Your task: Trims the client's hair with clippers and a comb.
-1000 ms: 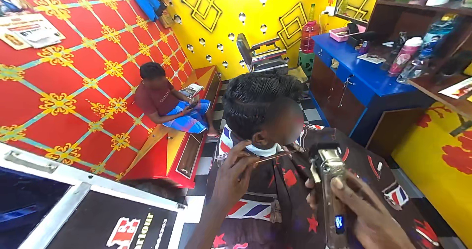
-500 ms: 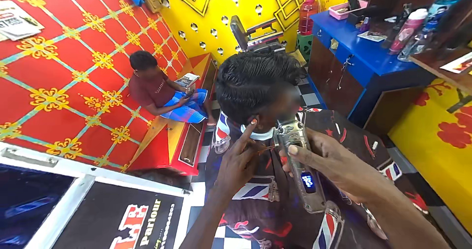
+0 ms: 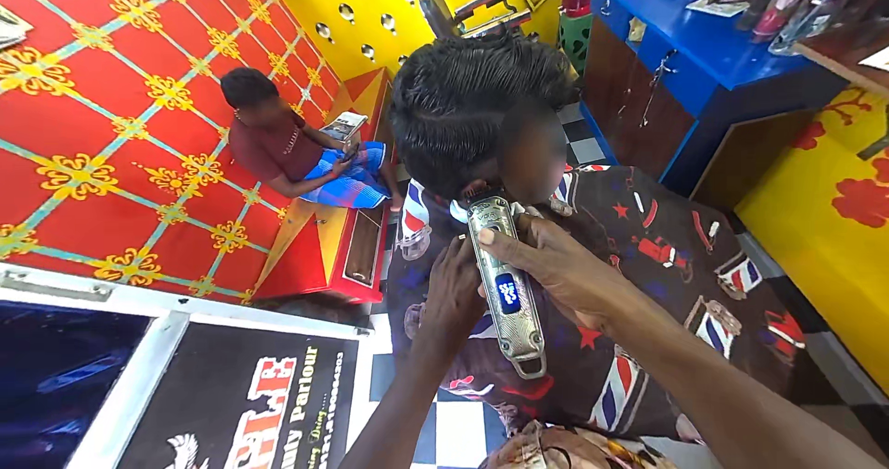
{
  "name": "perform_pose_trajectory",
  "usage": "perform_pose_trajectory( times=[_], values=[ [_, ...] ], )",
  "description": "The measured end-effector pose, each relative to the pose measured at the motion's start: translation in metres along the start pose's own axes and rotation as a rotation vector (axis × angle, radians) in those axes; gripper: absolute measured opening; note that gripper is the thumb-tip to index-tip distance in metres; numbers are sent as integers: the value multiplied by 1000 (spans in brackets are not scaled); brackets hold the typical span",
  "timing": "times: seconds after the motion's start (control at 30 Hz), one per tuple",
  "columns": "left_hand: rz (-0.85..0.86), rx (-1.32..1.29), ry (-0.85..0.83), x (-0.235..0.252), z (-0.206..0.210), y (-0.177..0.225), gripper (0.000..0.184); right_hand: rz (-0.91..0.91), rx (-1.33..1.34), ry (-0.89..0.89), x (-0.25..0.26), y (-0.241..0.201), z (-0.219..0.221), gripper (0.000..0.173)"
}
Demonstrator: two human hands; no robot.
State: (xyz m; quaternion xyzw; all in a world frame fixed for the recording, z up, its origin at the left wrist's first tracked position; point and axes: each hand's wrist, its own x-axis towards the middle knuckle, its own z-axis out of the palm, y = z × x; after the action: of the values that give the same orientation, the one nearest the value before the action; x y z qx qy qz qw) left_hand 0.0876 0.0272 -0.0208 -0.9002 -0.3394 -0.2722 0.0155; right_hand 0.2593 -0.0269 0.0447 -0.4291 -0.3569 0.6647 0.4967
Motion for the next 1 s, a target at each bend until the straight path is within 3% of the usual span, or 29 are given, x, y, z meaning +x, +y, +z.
perform_pose_trajectory(
  times=[0.2, 0.47, 0.7, 0.9, 1.0],
  values=[
    [-122, -70, -48, -1, 1, 2, 32, -23, 56, 80, 9, 2, 8, 51],
    [-59, -9, 4, 4, 8, -1, 26, -169, 24, 72, 19, 17, 1, 45],
    [-1, 47, 26, 3, 16, -6, 25, -308, -123, 64, 23, 27, -10, 51],
    [3, 74, 27, 2, 19, -6, 13, -178, -2, 41, 16, 18, -12, 39],
    [5, 72, 50, 2, 20, -6, 11, -197, 43, 16, 16, 16, -14, 39]
  ],
)
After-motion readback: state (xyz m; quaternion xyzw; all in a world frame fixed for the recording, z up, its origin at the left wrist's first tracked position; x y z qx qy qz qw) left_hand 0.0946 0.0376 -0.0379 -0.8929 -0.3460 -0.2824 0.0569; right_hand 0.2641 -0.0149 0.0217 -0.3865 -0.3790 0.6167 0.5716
